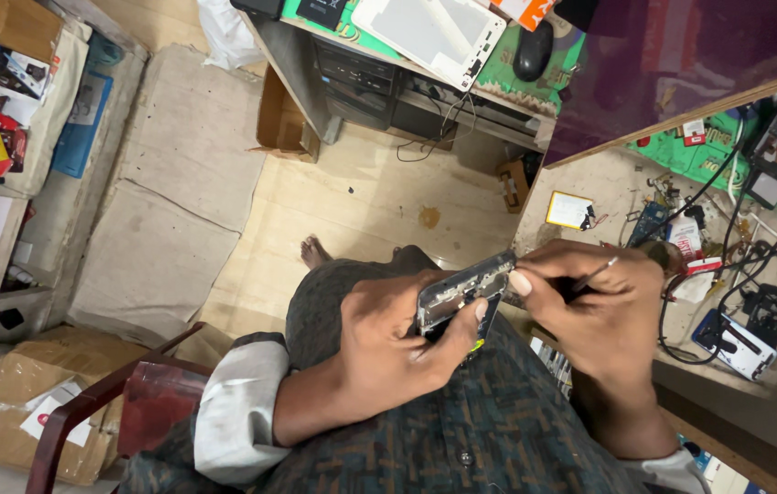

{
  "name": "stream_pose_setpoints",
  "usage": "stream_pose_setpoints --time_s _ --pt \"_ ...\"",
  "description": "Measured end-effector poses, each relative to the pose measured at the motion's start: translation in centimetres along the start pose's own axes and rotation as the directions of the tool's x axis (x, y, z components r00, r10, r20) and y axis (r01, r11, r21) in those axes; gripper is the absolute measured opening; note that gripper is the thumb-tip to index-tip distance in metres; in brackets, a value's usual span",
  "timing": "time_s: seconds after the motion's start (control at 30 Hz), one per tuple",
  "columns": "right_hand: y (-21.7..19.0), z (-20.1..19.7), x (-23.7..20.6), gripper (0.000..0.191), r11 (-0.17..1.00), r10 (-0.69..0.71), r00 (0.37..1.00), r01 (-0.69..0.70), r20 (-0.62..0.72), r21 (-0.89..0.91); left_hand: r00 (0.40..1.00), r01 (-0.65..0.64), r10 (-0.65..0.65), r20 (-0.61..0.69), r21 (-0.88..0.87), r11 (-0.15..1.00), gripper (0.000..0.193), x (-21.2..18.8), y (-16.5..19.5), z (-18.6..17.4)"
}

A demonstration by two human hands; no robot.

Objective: The person disassembles a smartphone at a repair counter, prying open the back cover and removing the battery. They use a metal pry tool to work around the phone's edge, handle the detached screen, and manipulate internal components while seated.

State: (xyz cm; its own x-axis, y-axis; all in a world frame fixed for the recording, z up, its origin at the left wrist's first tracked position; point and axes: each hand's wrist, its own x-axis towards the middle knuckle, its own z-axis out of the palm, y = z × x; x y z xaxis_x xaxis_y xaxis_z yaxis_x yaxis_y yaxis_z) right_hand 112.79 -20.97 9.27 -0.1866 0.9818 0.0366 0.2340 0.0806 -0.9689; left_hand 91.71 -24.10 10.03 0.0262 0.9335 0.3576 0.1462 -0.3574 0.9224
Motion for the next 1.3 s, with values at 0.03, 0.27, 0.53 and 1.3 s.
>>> stream_pose_setpoints --time_s 0.03,0.27,0.53,1.3 --pt "0.0 0.1 0.1 0.003 1.000 -0.011 1.000 0.011 0.011 0.014 0.999 0.047 -0.047 0.012 -0.019 0.999 0.010 0.0 0.0 0.0" --pt "-0.7 -0.5 1.1 0.003 0.992 -0.003 0.995 -0.009 0.098 0.127 0.994 0.108 -0.106 0.023 -0.085 0.991 0.008 0.2 -0.1 -0.1" --pt "-0.3 0.1 1.2 0.003 0.989 0.038 0.997 -0.046 0.064 0.139 0.999 0.049 -0.049 0.004 -0.008 0.999 0.012 0.3 -0.6 -0.1" --pt "-4.3 0.9 1.6 0.029 0.515 -0.531 0.755 -0.072 0.384 0.854 0.882 0.446 -0.467 0.053 -0.408 0.796 0.022 0.7 -4.2 -1.6"
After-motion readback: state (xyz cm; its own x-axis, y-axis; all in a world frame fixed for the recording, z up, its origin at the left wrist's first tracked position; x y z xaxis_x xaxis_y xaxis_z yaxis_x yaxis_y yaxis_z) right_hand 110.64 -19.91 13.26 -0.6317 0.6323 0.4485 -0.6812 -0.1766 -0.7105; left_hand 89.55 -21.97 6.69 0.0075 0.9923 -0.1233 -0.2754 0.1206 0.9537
